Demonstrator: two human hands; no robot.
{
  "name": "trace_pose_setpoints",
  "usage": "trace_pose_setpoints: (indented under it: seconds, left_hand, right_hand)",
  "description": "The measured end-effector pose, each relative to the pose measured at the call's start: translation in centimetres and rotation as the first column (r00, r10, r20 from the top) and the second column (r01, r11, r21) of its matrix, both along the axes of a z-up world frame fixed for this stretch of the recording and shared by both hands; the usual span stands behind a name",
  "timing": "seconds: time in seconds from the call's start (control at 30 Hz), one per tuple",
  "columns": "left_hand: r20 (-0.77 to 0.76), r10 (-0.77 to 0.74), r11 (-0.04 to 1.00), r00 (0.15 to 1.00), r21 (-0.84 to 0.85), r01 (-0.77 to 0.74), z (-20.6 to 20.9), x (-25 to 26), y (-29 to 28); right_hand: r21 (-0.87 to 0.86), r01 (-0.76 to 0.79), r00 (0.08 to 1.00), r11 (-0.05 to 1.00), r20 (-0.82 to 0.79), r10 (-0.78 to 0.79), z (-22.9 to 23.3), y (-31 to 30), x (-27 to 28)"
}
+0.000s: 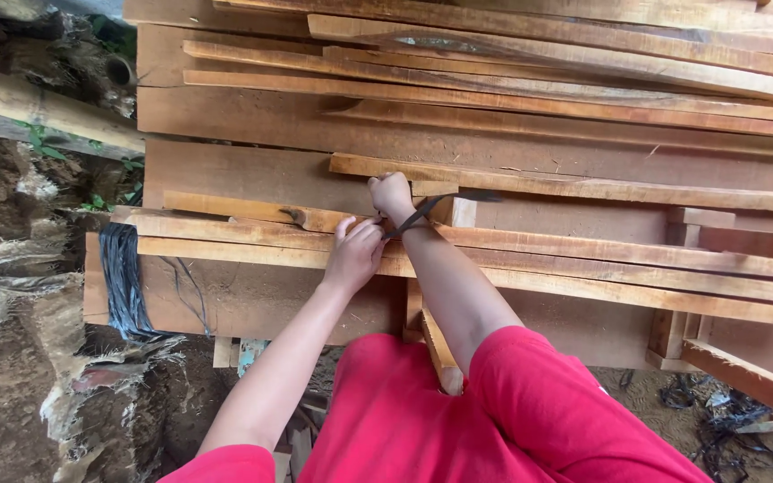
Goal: Tying together long pieces of wood into bundles using black plastic strips.
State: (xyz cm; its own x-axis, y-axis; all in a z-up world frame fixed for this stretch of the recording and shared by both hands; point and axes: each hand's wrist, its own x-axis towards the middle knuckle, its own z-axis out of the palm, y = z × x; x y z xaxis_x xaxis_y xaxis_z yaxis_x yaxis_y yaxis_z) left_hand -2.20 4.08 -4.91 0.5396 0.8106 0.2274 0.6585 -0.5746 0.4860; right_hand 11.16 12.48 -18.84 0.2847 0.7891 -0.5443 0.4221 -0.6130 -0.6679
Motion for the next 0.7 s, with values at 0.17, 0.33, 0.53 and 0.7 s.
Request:
trace_pose_setpoints:
  seconds: [0.17, 0.33, 0.53, 0.7]
  left_hand:
    - [0.03, 0.032, 0.999, 0.999, -0.045, -0.03, 0.7, 0.3, -0.2]
    - [0.261, 0.259, 0.919, 0.93, -0.361, -0.155, -0.1, 1.0, -0.5]
    - [0.324, 0.526, 0.76, 0.786, -0.593, -0.265, -0.4, 1.2, -0.1]
    - [0.311, 0.427, 0.81, 0.849, -0.55, -0.206, 1.6, 1.7, -0.6]
  right_hand:
    - [0.0, 0.068, 0.998, 0.998, -0.016, -0.068, 1.7, -0.1, 0.2]
    - [-0.051, 0.043, 0.999, 0.998, 0.004, -0.043, -0.2, 0.4, -0.2]
    - [-0.127, 0.022, 0.999, 0.992, -0.028, -0.025, 4.2, -0.1, -0.2]
    - [-0.11, 0.05, 0.999, 0.993, -0.006, -0.051, 5.6, 0.0, 0.1]
